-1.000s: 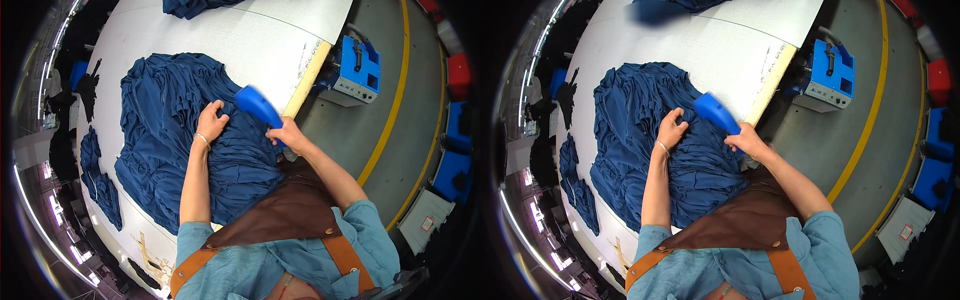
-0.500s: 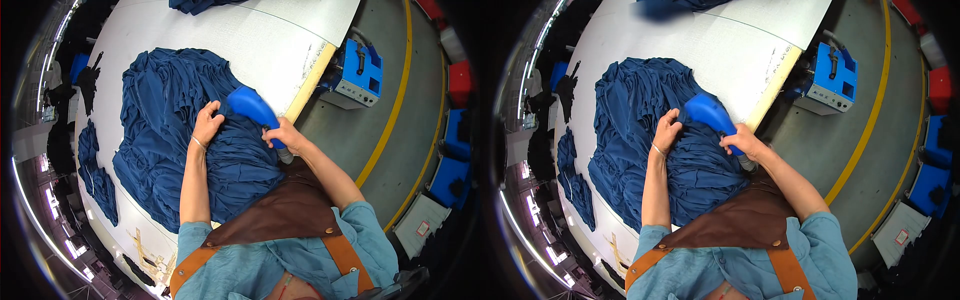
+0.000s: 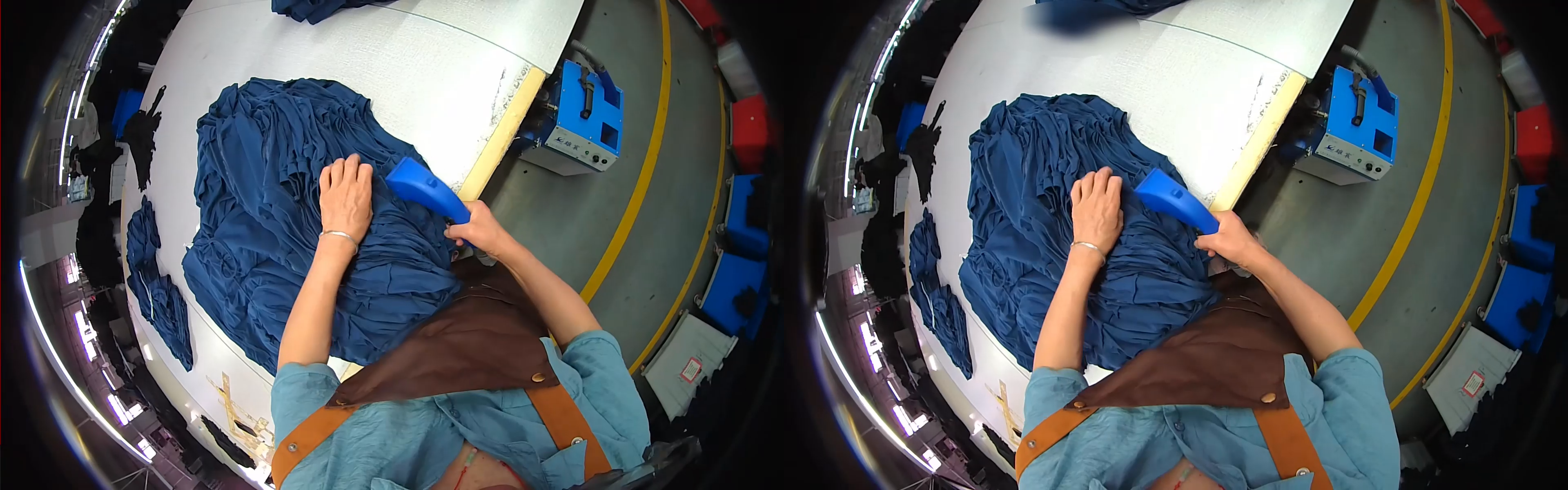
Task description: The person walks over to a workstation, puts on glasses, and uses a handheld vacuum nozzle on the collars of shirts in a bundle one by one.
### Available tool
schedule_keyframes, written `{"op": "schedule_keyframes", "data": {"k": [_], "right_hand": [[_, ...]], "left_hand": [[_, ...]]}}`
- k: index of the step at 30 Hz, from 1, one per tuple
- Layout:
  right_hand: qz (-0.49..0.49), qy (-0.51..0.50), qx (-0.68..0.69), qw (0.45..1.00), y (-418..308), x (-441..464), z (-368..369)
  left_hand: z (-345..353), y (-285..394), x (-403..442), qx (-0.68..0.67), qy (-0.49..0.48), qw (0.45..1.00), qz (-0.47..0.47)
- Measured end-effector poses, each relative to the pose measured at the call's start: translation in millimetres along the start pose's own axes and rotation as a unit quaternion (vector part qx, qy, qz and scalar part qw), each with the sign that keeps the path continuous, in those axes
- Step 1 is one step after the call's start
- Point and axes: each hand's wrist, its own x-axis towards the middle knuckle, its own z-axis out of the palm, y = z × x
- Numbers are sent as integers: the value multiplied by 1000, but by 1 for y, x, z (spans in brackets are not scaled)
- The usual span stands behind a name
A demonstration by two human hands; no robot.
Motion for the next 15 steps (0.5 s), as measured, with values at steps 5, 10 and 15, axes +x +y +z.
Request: {"op": "schedule_keyframes", "data": {"k": [5, 10, 15], "right_hand": [[-27, 27, 41, 998, -9, -3, 22], [-10, 11, -1, 1000, -10, -1, 28], [11, -31, -32, 999, -10, 0, 31]], "left_hand": [[3, -10, 11, -118, -169, 970, -132], [4, -12, 8, -220, -184, 949, -129], [-1, -18, -13, -308, -111, 940, -97]]}}
